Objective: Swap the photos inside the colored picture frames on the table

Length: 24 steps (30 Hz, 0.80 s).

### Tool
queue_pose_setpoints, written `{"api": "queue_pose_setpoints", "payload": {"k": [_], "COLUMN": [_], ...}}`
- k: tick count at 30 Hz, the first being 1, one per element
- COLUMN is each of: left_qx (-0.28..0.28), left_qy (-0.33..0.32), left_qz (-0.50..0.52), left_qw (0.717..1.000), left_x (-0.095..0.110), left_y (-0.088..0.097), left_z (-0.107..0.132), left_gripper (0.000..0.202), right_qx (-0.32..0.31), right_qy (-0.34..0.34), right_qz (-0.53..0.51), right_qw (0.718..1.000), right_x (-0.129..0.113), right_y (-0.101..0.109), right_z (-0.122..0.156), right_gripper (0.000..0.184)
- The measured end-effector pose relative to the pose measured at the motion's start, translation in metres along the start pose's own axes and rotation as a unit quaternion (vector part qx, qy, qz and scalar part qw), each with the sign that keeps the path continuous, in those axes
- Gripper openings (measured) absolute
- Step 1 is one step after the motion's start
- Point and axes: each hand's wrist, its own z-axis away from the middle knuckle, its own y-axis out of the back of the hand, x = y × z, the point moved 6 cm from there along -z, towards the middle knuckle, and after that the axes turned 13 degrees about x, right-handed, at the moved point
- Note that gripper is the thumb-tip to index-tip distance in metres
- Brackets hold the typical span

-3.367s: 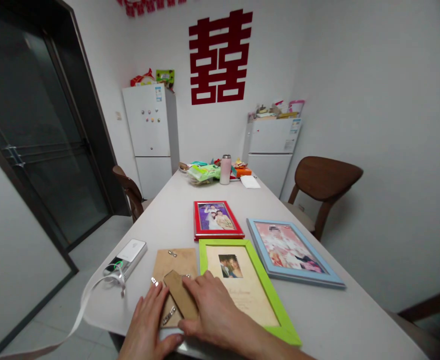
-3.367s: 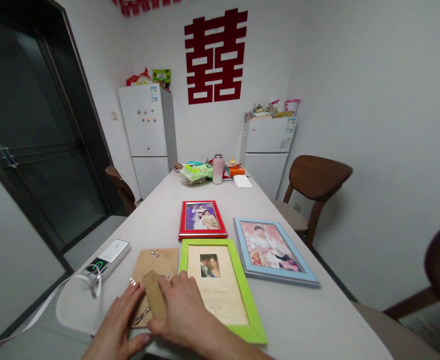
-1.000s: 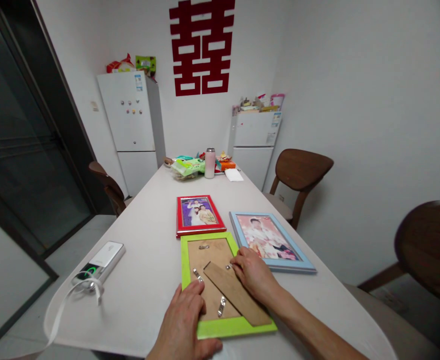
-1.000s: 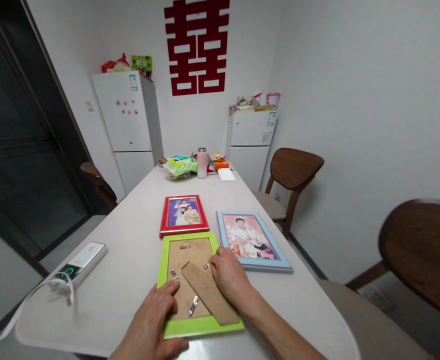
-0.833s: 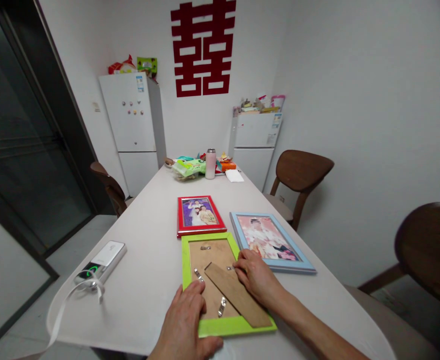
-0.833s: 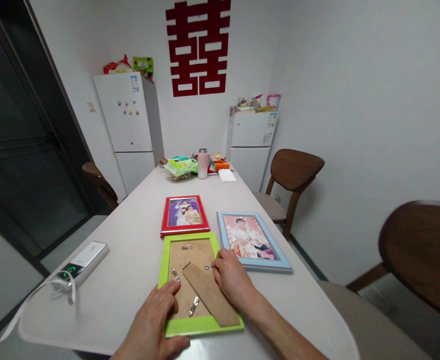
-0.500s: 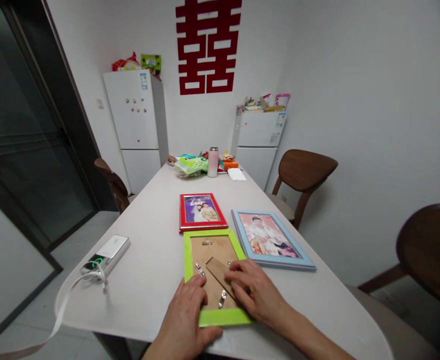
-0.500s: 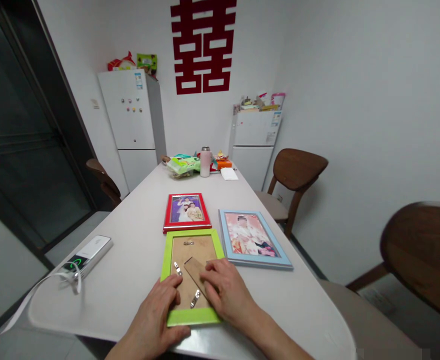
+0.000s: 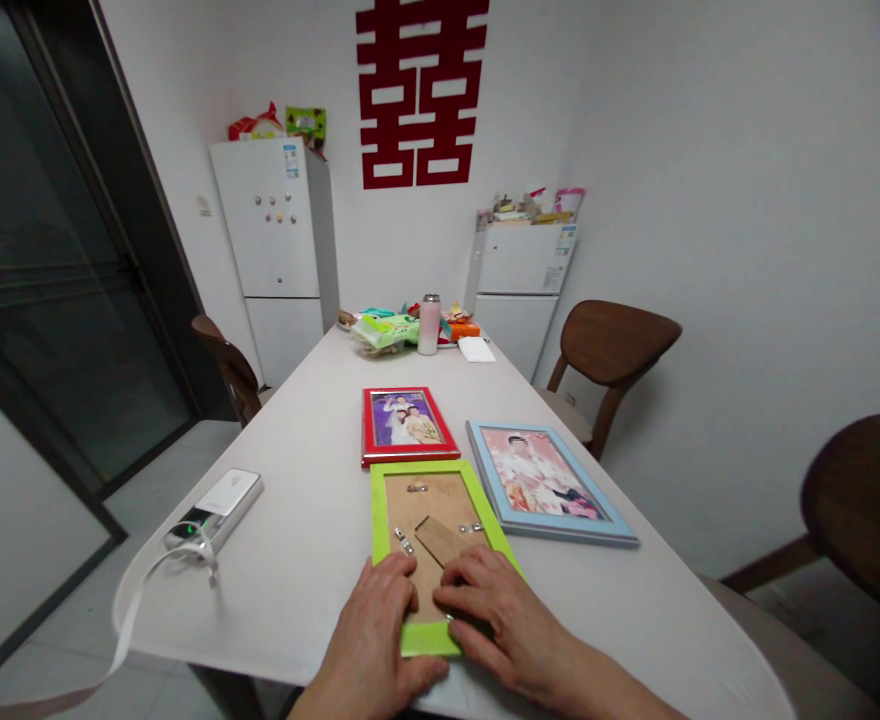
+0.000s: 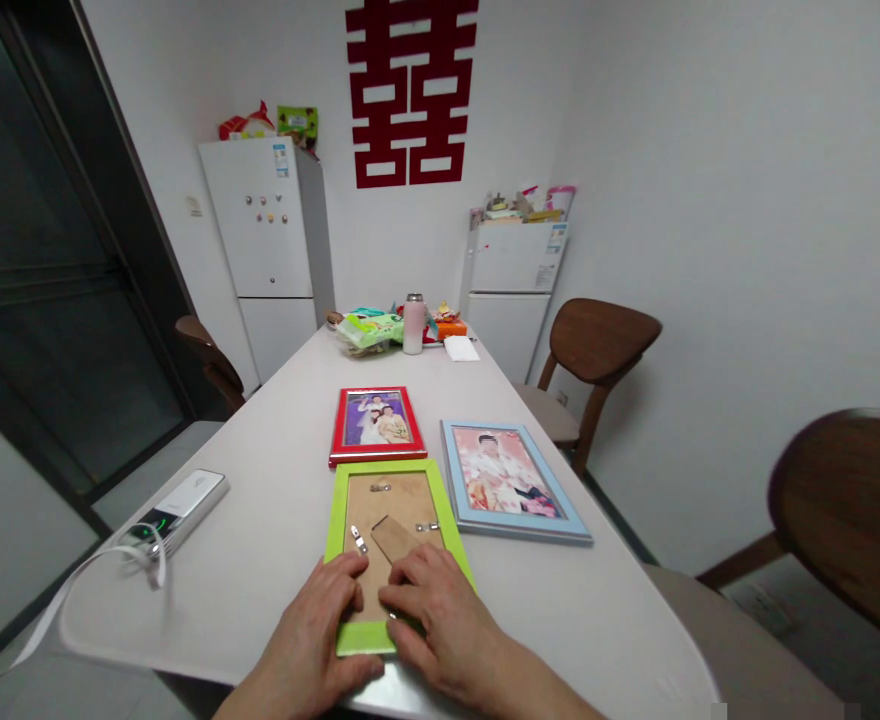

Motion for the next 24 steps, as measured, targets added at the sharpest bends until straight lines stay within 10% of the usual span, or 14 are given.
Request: {"api": "queue_pose_setpoints", "payload": {"k": [8, 18, 24], "left_qx": [0.015, 0.012, 0.015], "left_qy": [0.008, 0.024, 0.013], "left_qz": [0.041, 0.038, 0.05], "left_qw": [0.999, 0.999, 0.999], "left_x": [0.001, 0.0, -0.001], "left_y": [0.004, 0.004, 0.003], "left_z": [0.002, -0.001, 0.0], "left_gripper": [0.035, 0.031, 0.031], "right_qx": [0.014, -0.061, 0.002], "right_qy": [-0.066, 0.065, -0.06], "right_qz": [0.086, 0.171, 0.108], "right_qw": [0.994, 0.981, 0.992], "right_x": [0.017, 0.003, 0.029], "right_y": [-0.024, -0.041, -0.028], "right_z": [-0.052, -0.048, -0.065], "right_gripper": [0.02, 0.02, 0.02]}}
